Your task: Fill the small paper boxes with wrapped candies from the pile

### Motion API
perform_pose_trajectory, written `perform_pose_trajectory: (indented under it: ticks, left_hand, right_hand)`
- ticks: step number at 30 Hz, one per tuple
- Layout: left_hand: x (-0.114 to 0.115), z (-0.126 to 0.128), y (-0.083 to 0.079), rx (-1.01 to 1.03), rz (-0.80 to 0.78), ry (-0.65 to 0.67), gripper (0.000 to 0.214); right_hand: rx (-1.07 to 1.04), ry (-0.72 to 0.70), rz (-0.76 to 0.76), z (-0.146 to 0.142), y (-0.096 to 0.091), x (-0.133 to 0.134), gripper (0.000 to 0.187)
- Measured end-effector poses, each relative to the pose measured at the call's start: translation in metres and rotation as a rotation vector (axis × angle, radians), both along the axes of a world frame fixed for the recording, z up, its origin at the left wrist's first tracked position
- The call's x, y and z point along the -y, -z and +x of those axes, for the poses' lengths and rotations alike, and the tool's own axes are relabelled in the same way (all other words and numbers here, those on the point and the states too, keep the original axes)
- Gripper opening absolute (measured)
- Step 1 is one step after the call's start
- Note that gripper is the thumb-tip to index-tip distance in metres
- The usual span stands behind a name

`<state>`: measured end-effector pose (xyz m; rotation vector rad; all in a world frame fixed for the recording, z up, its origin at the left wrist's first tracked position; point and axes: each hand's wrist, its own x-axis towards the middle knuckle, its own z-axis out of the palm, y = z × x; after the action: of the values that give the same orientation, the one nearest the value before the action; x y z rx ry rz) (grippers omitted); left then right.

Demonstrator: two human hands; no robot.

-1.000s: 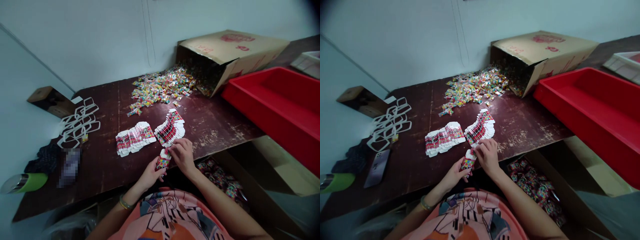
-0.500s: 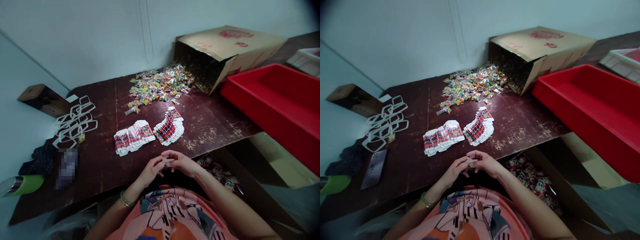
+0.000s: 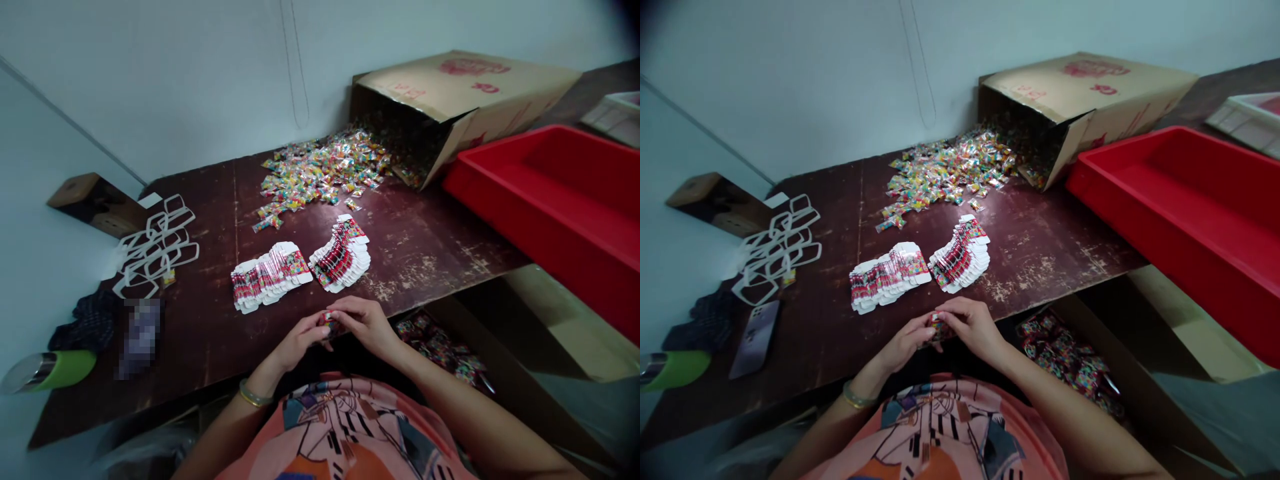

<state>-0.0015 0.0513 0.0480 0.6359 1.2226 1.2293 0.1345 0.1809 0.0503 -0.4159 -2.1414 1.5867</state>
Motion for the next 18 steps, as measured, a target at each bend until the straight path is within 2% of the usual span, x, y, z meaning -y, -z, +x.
perform_pose_trajectory:
  ticks: [2,5,6,9,11,14,16,18]
  left_hand:
    - [0.003,0.000,0.001,0.008,-0.022,-0.001,0.041]
    - [0.006,0.006,0.006,0.126,-0.099,-0.015,0.046]
    - [0.006,0.009,0.007,0.172,-0.115,-0.001,0.049]
    - [0.003,0.018,0.008,0.238,-0.110,0.095,0.051]
    - [0.001,0.019,0.007,0.184,-0.085,0.157,0.051]
    - [0.000,0.012,0.006,0.062,-0.084,0.169,0.047]
    - [-0.002,0.009,0.006,0.051,-0.098,0.152,0.044]
    - [-0.005,0.009,0.006,0.043,-0.107,0.132,0.043]
  right_hand:
    - [-0.012,-0.035,0.100,0.000,0.004,0.000,0.022]
    - [-0.047,-0.069,0.262,0.003,0.013,0.004,0.029]
    - [-0.051,-0.059,0.259,0.007,0.015,0.004,0.029]
    - [0.020,-0.040,0.106,0.032,0.010,-0.010,0.025]
    - [0.145,-0.121,0.043,0.058,-0.003,-0.031,0.022]
    - [0.357,-0.317,0.069,0.086,-0.022,-0.072,0.021]
    - [0.402,-0.314,0.189,0.079,-0.026,-0.101,0.021]
    - [0.368,-0.173,0.427,0.048,-0.021,-0.130,0.026]
